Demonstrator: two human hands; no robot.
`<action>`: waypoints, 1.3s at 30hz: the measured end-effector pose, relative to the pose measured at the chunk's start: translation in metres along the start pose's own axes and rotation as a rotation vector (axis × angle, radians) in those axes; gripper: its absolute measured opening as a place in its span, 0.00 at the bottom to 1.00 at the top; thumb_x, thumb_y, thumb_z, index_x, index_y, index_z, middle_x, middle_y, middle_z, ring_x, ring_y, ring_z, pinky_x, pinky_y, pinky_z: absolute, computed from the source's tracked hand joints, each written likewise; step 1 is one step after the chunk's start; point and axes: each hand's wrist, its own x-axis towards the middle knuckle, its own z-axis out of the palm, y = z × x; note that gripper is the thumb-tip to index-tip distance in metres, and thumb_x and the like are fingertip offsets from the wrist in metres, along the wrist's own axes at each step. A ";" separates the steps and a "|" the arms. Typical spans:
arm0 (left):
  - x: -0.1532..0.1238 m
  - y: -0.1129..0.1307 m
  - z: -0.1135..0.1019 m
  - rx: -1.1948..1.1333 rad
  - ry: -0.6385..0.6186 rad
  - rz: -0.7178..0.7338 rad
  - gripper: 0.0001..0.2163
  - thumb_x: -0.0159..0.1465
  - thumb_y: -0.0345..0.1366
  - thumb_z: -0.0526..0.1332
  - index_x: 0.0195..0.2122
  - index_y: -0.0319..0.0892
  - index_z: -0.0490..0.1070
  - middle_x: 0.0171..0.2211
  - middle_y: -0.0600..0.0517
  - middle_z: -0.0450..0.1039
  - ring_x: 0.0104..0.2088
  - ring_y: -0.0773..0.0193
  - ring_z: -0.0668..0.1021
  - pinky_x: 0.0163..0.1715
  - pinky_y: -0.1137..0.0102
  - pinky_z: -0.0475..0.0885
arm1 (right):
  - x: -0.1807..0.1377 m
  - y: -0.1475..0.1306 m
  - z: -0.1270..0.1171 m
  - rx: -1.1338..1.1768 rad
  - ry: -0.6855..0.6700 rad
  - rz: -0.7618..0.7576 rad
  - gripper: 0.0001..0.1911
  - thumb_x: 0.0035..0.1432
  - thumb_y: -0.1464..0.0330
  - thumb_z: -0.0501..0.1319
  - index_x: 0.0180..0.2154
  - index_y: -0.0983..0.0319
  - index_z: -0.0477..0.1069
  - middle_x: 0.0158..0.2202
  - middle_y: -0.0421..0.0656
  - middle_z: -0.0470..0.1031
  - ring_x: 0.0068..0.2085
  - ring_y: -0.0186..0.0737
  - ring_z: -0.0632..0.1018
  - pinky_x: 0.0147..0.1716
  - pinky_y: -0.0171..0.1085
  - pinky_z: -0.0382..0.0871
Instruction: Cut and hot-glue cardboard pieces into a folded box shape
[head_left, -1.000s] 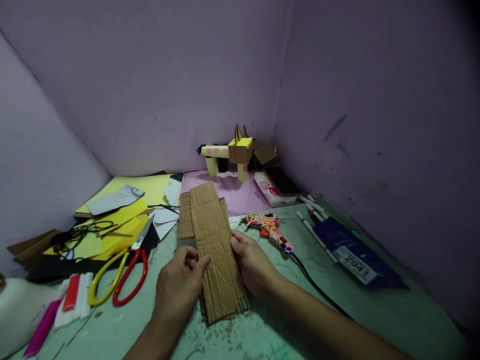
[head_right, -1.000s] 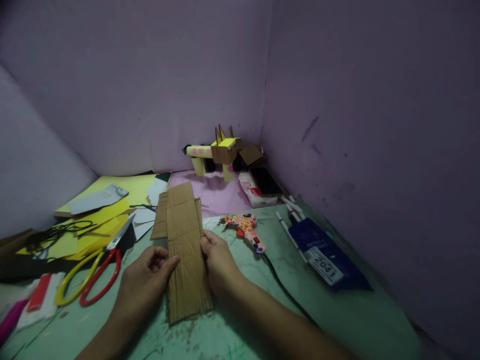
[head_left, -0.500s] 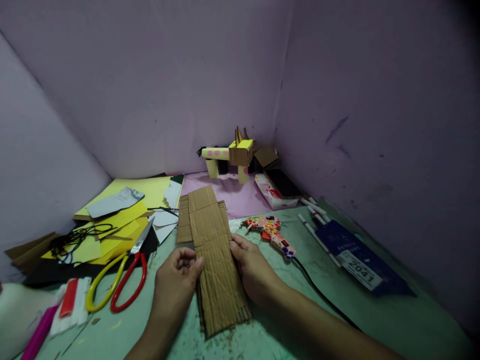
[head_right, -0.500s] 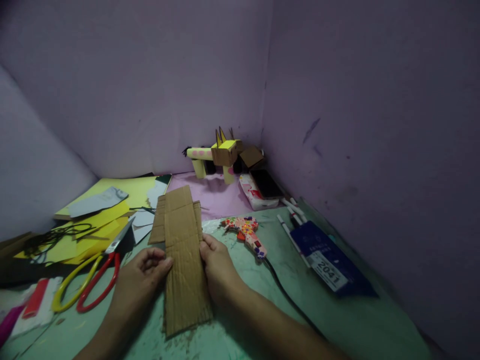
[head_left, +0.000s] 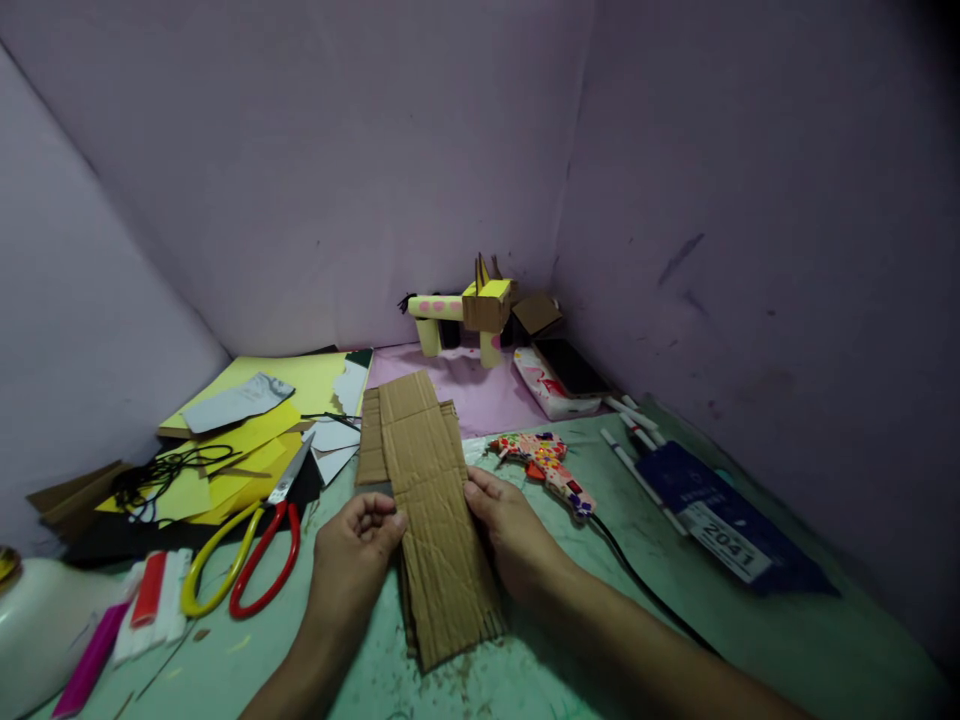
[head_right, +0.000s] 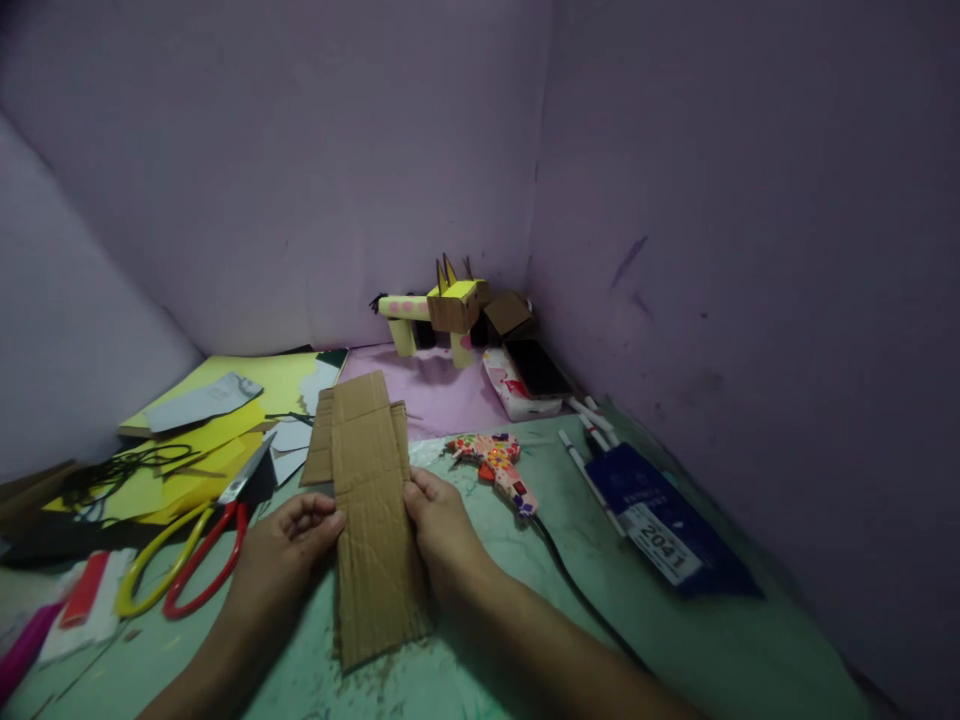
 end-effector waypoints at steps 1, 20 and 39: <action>0.000 0.000 0.000 -0.010 -0.003 -0.011 0.16 0.35 0.41 0.68 0.24 0.39 0.68 0.19 0.55 0.70 0.21 0.68 0.71 0.21 0.74 0.65 | 0.000 0.000 0.000 -0.007 -0.003 -0.004 0.13 0.44 0.64 0.65 0.34 0.62 0.76 0.28 0.42 0.80 0.35 0.44 0.78 0.40 0.43 0.68; 0.017 0.025 -0.041 -0.175 0.020 -0.096 0.16 0.32 0.36 0.67 0.21 0.41 0.64 0.09 0.64 0.60 0.10 0.78 0.58 0.08 0.83 0.51 | 0.008 -0.006 -0.009 0.029 -0.005 0.091 0.14 0.43 0.71 0.61 0.36 0.61 0.75 0.30 0.41 0.80 0.29 0.39 0.77 0.30 0.36 0.67; 0.000 0.006 -0.015 0.114 0.010 0.161 0.09 0.43 0.38 0.64 0.25 0.40 0.68 0.16 0.59 0.65 0.16 0.73 0.66 0.15 0.78 0.61 | 0.011 0.000 -0.013 0.074 -0.013 0.141 0.13 0.48 0.75 0.57 0.36 0.60 0.76 0.28 0.40 0.78 0.27 0.37 0.72 0.30 0.37 0.64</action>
